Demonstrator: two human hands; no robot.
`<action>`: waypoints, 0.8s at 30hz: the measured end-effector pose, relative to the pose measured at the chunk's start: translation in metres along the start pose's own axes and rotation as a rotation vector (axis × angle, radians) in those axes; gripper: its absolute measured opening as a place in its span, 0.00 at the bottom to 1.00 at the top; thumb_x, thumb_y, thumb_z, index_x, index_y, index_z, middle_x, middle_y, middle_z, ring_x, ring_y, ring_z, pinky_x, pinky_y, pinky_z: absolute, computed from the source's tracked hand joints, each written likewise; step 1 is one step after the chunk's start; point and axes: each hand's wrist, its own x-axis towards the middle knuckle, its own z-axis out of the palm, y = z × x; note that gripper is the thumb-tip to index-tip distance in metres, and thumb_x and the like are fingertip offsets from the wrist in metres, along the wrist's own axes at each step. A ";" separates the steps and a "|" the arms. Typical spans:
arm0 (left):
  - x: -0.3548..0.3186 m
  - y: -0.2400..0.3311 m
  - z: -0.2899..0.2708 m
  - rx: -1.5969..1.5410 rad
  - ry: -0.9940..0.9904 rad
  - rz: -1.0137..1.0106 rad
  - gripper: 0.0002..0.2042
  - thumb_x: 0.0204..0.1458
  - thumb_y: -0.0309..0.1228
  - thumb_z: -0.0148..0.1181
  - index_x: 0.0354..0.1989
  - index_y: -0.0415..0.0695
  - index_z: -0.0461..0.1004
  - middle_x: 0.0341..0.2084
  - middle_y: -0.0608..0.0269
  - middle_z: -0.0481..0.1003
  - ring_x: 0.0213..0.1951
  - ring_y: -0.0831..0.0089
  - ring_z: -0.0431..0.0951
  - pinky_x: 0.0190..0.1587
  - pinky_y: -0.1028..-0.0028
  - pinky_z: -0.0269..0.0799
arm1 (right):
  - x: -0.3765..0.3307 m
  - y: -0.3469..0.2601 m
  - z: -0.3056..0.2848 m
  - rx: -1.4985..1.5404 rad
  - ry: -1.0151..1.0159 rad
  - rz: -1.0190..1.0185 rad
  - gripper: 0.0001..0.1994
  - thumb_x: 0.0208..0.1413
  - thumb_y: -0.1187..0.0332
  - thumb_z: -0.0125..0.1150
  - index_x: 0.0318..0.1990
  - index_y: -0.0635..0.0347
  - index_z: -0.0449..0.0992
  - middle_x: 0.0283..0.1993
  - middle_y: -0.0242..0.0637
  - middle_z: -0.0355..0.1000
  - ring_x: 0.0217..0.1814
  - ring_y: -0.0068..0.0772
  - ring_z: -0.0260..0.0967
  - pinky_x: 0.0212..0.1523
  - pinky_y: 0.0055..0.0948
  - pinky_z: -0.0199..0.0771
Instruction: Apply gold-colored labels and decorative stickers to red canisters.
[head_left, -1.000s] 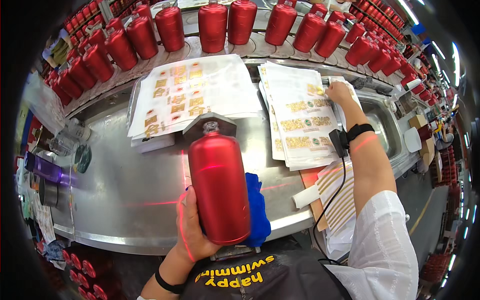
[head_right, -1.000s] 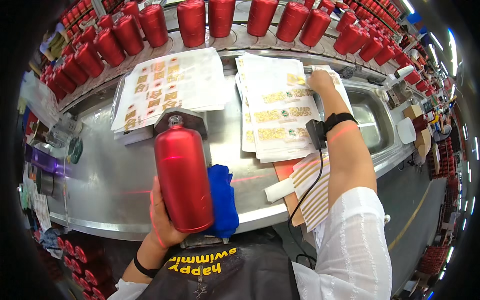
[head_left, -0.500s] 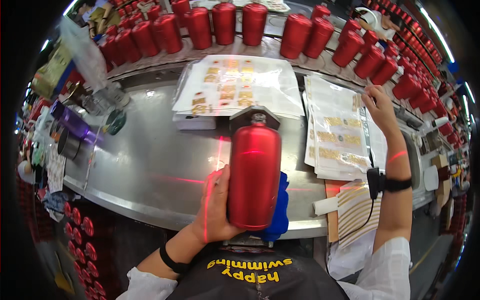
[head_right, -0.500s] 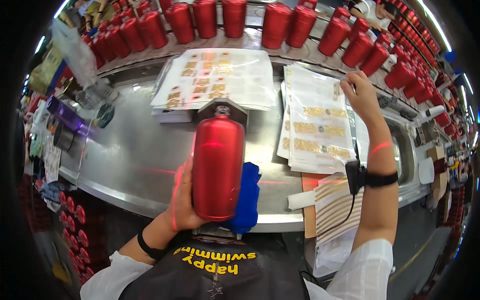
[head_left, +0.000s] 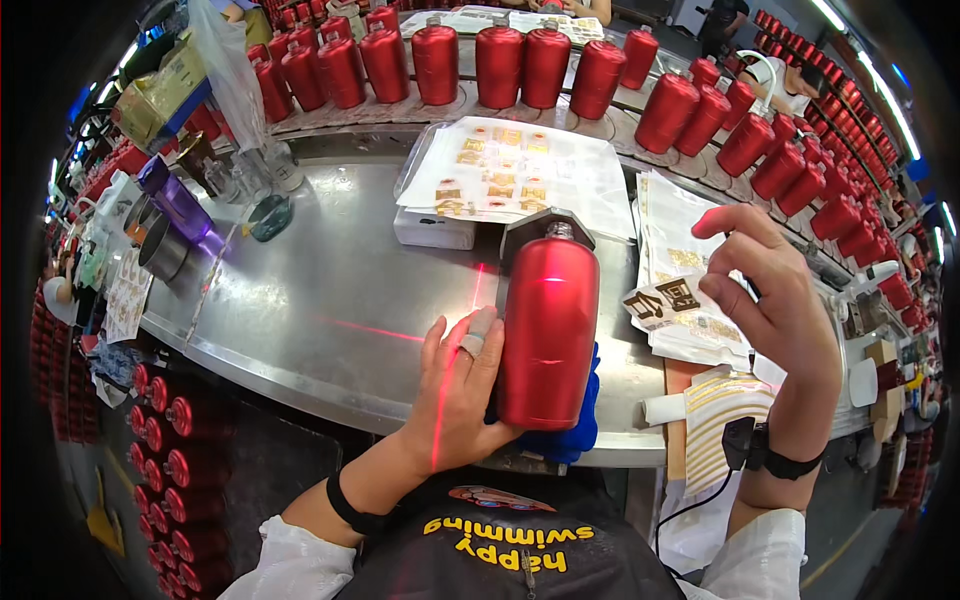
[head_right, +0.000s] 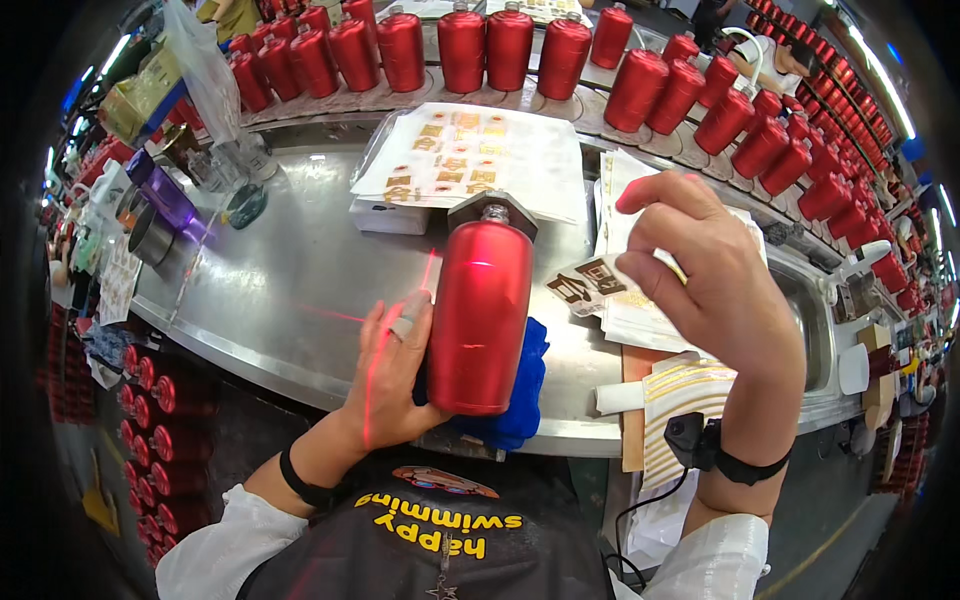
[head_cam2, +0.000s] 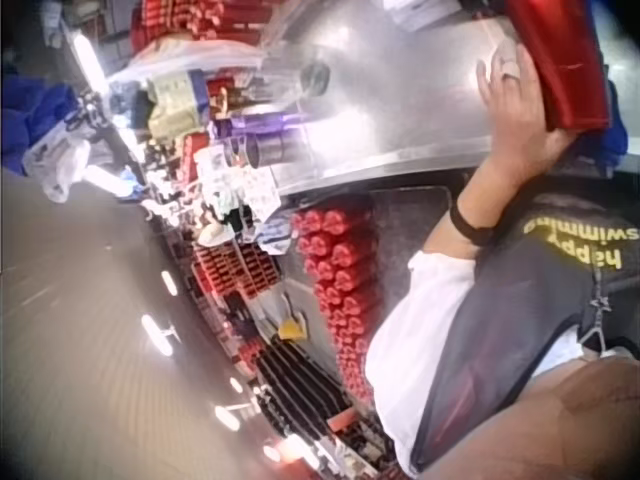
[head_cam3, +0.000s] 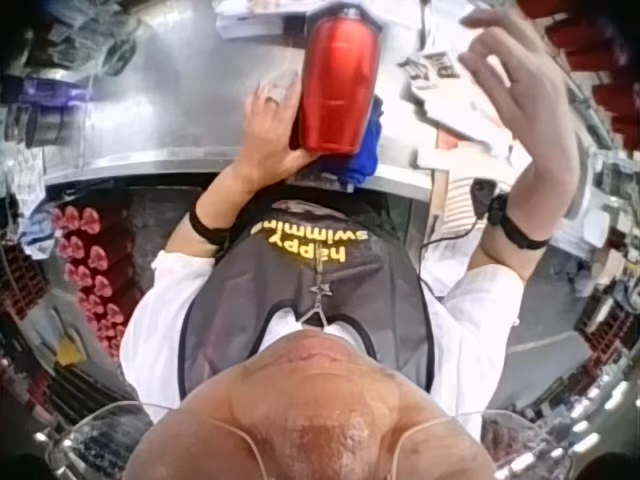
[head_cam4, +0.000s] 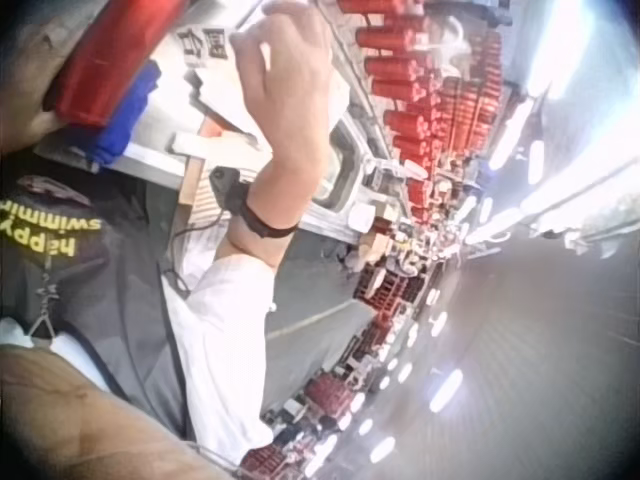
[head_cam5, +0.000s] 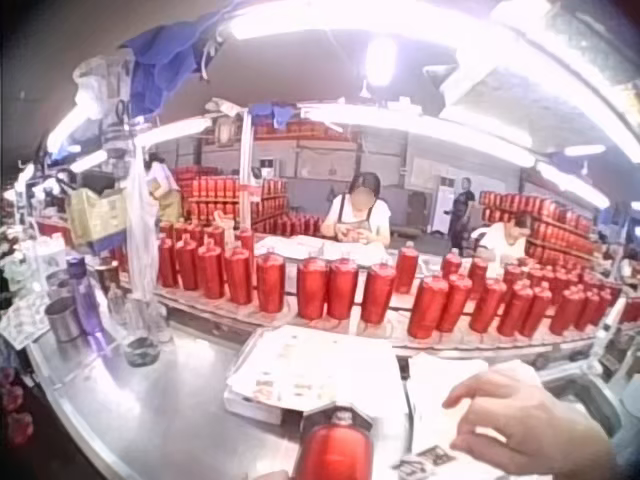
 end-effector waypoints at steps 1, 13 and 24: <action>-0.001 0.000 -0.002 -0.004 -0.044 -0.037 0.51 0.40 0.42 0.73 0.68 0.30 0.47 0.60 0.41 0.64 0.59 0.43 0.65 0.65 0.46 0.47 | 0.000 -0.003 0.001 0.014 -0.004 -0.009 0.07 0.50 0.74 0.63 0.29 0.62 0.69 0.44 0.43 0.70 0.43 0.47 0.67 0.43 0.37 0.68; 0.008 -0.008 0.002 -0.250 0.027 0.029 0.51 0.43 0.45 0.70 0.70 0.34 0.45 0.62 0.29 0.56 0.62 0.37 0.61 0.67 0.51 0.50 | 0.034 -0.031 -0.004 0.173 -0.171 -0.187 0.08 0.49 0.74 0.63 0.28 0.62 0.68 0.43 0.43 0.70 0.41 0.46 0.67 0.42 0.37 0.67; 0.037 -0.025 0.010 -1.034 0.054 -0.410 0.45 0.54 0.43 0.63 0.70 0.31 0.42 0.66 0.37 0.53 0.68 0.55 0.55 0.68 0.60 0.50 | 0.073 0.001 0.100 0.228 -0.172 -0.054 0.08 0.53 0.72 0.64 0.30 0.65 0.70 0.40 0.42 0.70 0.41 0.46 0.69 0.42 0.37 0.70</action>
